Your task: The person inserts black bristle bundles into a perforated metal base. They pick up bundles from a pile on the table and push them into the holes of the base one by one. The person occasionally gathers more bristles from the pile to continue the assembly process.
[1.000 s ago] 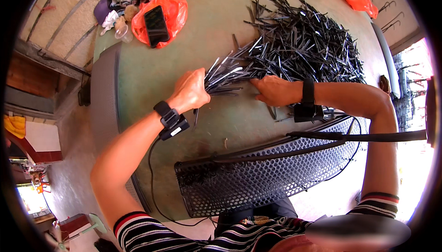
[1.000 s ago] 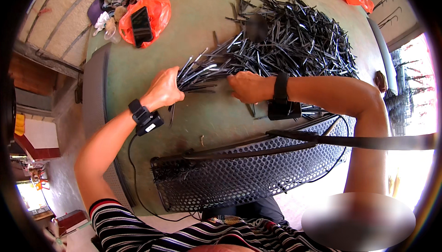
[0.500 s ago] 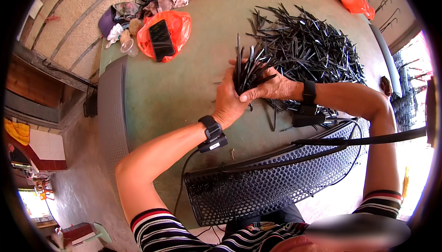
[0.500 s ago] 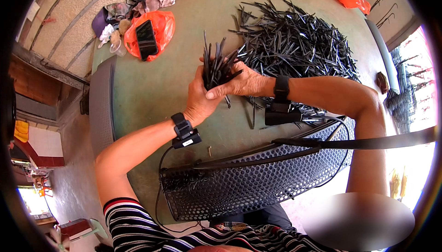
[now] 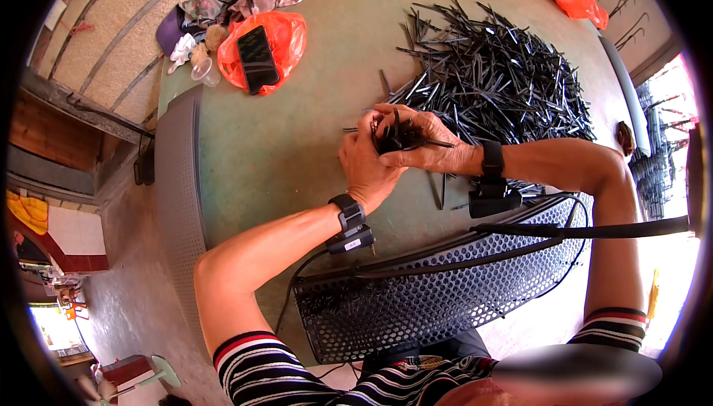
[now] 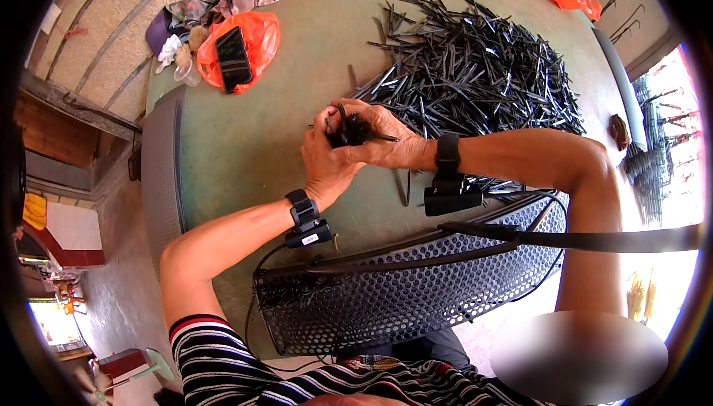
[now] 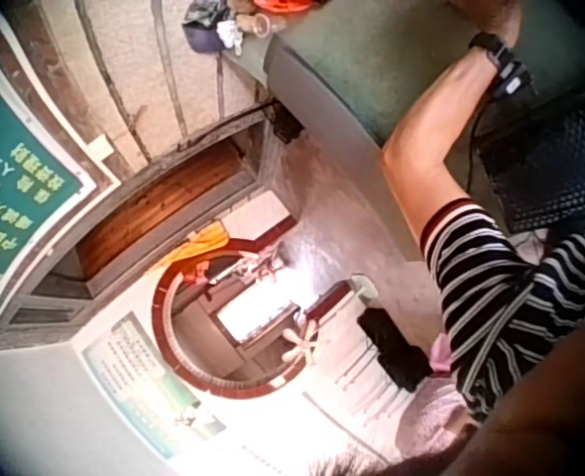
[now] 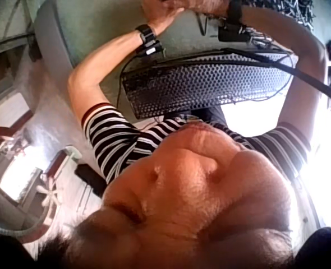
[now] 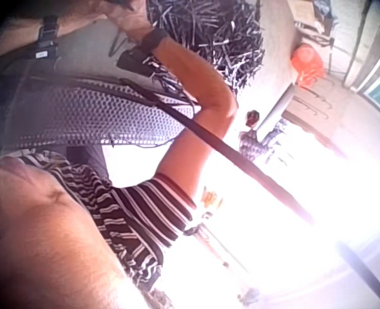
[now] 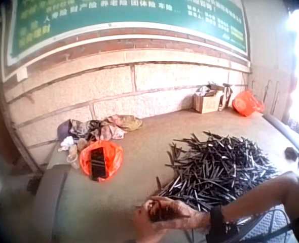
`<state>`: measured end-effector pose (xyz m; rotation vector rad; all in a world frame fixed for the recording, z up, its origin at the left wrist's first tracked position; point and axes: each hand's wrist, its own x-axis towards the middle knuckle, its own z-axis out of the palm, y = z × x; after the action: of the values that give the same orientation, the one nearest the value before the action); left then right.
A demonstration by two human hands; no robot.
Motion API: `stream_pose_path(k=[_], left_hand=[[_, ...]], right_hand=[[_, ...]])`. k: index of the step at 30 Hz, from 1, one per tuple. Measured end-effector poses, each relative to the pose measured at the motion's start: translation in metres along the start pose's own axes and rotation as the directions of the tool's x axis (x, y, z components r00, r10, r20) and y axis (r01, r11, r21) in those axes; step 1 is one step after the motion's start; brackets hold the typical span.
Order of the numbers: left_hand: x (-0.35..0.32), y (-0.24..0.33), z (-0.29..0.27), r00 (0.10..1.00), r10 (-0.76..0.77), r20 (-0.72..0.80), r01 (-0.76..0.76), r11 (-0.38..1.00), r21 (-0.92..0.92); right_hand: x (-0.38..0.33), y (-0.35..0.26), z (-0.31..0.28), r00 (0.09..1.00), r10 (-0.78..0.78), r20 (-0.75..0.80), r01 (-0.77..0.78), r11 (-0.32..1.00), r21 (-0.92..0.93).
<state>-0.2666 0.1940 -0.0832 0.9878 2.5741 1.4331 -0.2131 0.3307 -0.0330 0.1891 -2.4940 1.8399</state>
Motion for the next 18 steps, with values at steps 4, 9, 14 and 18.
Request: stream_pose_path(k=[4, 9, 14, 18], left_hand=[[0.002, -0.017, 0.007, 0.983, 0.175, -0.053, -0.182, 0.958, -0.220], [0.001, -0.010, 0.000, 0.992, 0.113, 0.054, -0.084, 0.919, -0.386], [0.000, -0.006, -0.001, 0.994, 0.069, 0.088, -0.035, 0.937, -0.349], [0.004, -0.005, -0.001, 0.985, 0.171, 0.029, -0.151, 0.929, -0.339]], right_hand=[[-0.003, -0.005, 0.006, 0.999, 0.008, -0.035, -0.008, 1.000, 0.012], [0.000, -0.010, 0.002, 0.997, 0.059, -0.043, -0.053, 0.989, 0.136], [-0.001, -0.014, -0.002, 0.993, 0.110, -0.044, -0.109, 0.994, 0.022], [0.004, -0.029, -0.018, 0.979, -0.190, -0.071, 0.141, 0.889, -0.435]])
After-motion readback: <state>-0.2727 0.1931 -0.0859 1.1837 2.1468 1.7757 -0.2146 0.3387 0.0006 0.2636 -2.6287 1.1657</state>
